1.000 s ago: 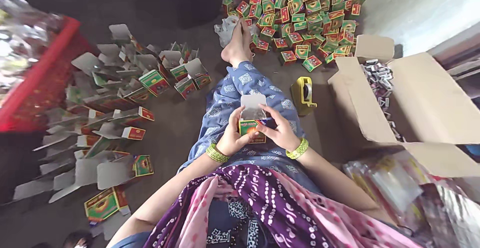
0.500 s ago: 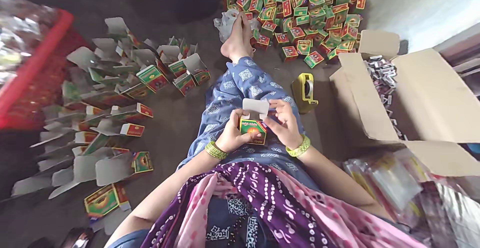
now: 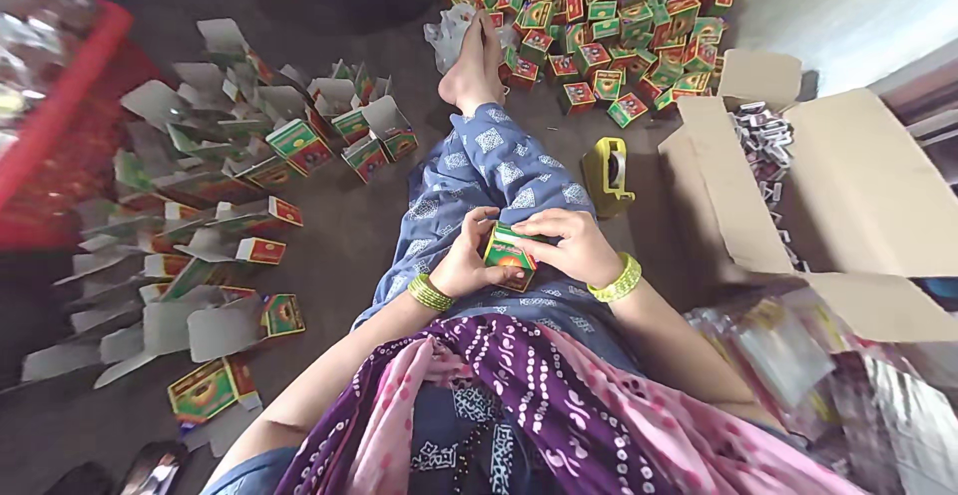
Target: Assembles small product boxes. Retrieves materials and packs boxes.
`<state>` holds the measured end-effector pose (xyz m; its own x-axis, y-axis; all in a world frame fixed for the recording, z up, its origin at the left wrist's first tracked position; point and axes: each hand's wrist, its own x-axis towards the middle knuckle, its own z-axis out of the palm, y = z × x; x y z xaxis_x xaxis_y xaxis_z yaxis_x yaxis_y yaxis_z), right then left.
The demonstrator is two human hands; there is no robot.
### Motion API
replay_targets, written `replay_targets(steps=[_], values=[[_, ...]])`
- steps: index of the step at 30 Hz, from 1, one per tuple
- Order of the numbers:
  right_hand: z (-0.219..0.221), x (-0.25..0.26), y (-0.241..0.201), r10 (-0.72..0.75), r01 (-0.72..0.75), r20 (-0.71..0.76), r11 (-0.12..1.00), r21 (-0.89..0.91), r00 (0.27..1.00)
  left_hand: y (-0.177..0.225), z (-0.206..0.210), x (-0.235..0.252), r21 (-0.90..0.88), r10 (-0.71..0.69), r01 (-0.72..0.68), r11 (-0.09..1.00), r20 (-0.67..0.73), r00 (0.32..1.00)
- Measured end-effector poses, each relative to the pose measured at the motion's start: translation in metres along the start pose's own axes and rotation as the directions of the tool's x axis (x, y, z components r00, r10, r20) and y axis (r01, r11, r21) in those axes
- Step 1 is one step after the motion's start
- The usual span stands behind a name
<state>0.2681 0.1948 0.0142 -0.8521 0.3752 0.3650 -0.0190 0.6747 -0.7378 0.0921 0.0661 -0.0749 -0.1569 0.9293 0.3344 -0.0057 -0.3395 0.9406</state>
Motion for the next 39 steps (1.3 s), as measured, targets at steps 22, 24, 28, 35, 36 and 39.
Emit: replay_targets(steps=[22, 24, 28, 35, 36, 39], values=[[0.017, -0.033, -0.003, -0.117, 0.103, -0.022, 0.939, -0.329, 0.993, 0.002, 0.004, -0.004, 0.058, -0.083, 0.086, 0.995, -0.056, 0.995], [0.011, -0.032, 0.002, -0.014, 0.008, -0.04, 0.991, -0.133, 0.999, 0.002, 0.004, -0.002, 0.089, -0.034, 0.038, 0.995, -0.042, 0.999], [-0.025, -0.027, 0.036, 0.329, -0.314, -0.265, 0.944, 0.097, 0.906, -0.001, 0.0, -0.001, 0.066, 0.023, -0.018, 0.998, -0.076, 0.997], [-0.113, -0.039, 0.164, 0.655, -0.807, -0.635, 0.585, 0.082, 0.41, -0.004, -0.003, 0.001, 0.157, 0.09, -0.083, 0.984, -0.035, 0.995], [-0.121, -0.041, 0.176, 0.684, -0.854, -0.619, 0.519, 0.042, 0.385, -0.004, -0.003, 0.003, 0.166, 0.088, -0.081, 0.983, -0.036, 0.995], [-0.135, -0.044, 0.199, 0.787, -0.92, -0.495, 0.386, -0.074, 0.37, -0.005, -0.003, 0.004, 0.175, 0.086, -0.077, 0.982, -0.046, 0.995]])
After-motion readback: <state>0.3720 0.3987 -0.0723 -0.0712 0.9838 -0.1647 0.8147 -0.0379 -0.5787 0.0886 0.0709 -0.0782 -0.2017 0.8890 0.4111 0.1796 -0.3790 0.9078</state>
